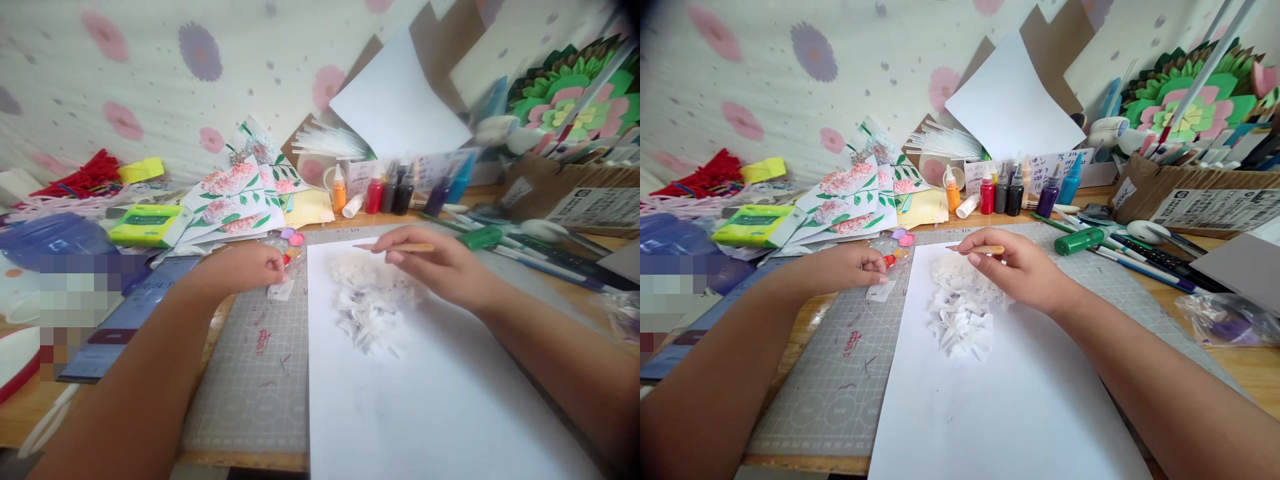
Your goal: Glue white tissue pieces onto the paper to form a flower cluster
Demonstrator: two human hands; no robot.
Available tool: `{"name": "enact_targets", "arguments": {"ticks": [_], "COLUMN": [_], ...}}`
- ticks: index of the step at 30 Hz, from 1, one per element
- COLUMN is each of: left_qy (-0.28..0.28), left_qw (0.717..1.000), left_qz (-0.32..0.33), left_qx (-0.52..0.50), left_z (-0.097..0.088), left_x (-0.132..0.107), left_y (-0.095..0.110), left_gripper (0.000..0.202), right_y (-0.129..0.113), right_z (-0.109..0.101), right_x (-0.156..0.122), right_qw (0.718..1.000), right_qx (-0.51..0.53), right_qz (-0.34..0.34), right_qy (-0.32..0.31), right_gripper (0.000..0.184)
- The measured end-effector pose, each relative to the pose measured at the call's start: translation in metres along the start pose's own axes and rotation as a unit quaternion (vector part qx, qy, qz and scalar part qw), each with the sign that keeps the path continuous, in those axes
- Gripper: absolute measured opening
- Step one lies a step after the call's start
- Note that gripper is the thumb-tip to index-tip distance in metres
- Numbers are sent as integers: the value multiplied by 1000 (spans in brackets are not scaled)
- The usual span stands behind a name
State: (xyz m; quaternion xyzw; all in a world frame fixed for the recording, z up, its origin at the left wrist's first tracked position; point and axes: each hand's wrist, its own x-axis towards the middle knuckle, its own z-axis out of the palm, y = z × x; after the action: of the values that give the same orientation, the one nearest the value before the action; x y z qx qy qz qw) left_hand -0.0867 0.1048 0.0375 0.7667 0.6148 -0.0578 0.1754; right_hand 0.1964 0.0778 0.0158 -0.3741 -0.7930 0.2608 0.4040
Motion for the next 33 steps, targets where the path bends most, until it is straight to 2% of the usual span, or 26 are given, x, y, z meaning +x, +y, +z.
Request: {"name": "enact_targets", "arguments": {"ticks": [2, 5, 12, 19, 29, 31, 33], "left_qy": [-17, 13, 36, 137, 107, 118, 154], "left_qw": [1000, 999, 999, 990, 994, 993, 988], "left_qz": [16, 24, -17, -29, 5, 9, 7], "left_qx": [9, 16, 26, 1, -1, -6, -13], "left_z": [-1, -1, -12, -5, 1, 1, 1], "left_x": [1, 1, -6, 3, 9, 9, 8], "left_y": [-4, -3, -10, -17, -17, -17, -15], "left_gripper": [31, 29, 25, 32, 26, 28, 29], "right_y": [-1, -2, 0, 1, 1, 1, 1], "right_z": [0, 1, 0, 1, 3, 3, 3], "right_x": [0, -1, -3, -1, -1, -1, -1], "right_qw": [1000, 999, 994, 992, 994, 994, 995], "right_qx": [12, 32, 83, 106, 92, 90, 87], "right_qz": [15, 28, 66, 65, 65, 62, 55], "right_qy": [-2, -6, -2, 6, 10, 10, 4], "right_gripper": [16, 16, 15, 13, 17, 16, 15]}}
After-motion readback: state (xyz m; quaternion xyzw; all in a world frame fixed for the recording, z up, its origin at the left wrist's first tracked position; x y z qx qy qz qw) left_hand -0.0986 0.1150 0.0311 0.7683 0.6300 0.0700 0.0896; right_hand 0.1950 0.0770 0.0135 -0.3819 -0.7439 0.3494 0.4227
